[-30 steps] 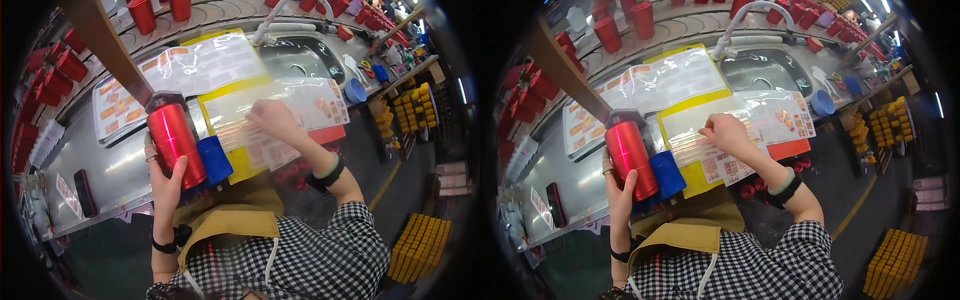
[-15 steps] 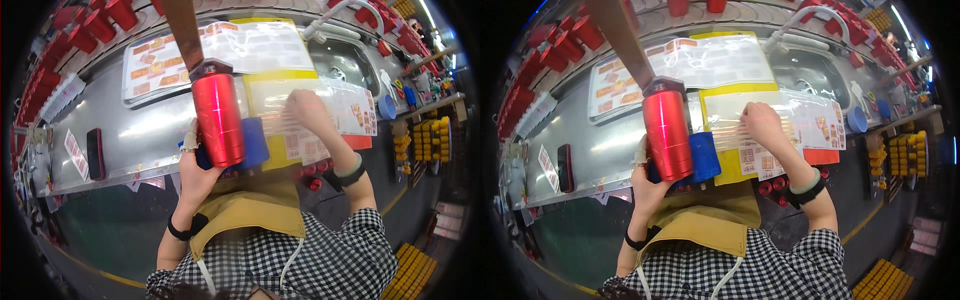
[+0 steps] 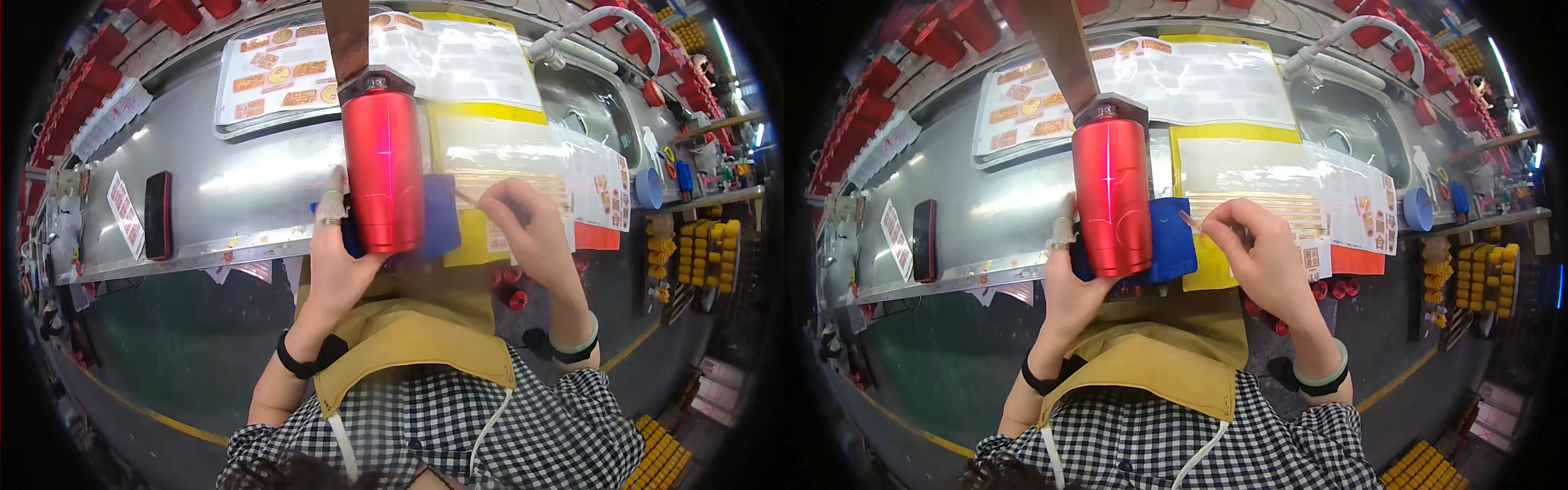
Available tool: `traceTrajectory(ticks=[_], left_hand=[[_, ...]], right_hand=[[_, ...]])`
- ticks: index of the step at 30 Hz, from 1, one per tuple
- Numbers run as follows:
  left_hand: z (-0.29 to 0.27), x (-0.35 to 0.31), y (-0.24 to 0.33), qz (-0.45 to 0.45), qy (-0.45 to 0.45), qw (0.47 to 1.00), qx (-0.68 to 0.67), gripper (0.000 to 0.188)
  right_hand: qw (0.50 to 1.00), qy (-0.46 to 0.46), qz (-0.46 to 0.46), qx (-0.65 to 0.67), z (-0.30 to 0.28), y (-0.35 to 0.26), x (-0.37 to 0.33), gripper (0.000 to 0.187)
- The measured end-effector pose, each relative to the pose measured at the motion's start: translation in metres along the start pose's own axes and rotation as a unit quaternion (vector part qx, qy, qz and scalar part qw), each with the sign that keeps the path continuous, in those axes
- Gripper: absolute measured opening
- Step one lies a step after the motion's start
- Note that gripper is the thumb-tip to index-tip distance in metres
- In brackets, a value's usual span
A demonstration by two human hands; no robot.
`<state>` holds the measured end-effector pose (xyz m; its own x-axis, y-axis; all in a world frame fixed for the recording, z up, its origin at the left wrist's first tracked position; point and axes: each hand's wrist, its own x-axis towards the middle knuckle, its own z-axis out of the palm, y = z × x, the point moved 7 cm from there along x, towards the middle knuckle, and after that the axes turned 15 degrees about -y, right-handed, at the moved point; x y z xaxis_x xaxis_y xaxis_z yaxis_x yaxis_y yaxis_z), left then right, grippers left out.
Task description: The recorder applies decorative and functional labels to red canisters on a production line.
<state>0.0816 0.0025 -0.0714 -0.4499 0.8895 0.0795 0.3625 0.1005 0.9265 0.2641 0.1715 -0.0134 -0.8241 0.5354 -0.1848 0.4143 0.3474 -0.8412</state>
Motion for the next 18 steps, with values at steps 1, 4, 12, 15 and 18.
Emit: traceTrajectory(ticks=[1, 4, 12, 15, 18], left_hand=[[0.0, 0.0, -0.003, -0.001, -0.002, 1.0, 0.0, 0.093], [0.006, 0.0, -0.006, 0.002, -0.036, 0.998, 0.046, 0.092], [0.007, -0.003, -0.005, -0.027, -0.039, 0.998, 0.031, 0.084], [0.008, -0.006, -0.003, -0.006, -0.04, 0.995, 0.093, 0.087], [0.005, -0.006, 0.007, -0.001, -0.05, 0.998, 0.031, 0.095]], right_hand=[[1.0, -0.005, -0.003, 0.015, 0.004, 0.0, -0.003, 0.014], [0.999, -0.009, -0.011, 0.04, 0.014, -0.001, -0.007, 0.014], [0.999, -0.017, -0.032, 0.014, 0.034, -0.017, -0.008, 0.008], [0.991, -0.049, -0.099, 0.071, 0.042, -0.048, -0.011, 0.008], [0.987, -0.086, -0.074, 0.112, 0.055, -0.043, -0.007, 0.008]])
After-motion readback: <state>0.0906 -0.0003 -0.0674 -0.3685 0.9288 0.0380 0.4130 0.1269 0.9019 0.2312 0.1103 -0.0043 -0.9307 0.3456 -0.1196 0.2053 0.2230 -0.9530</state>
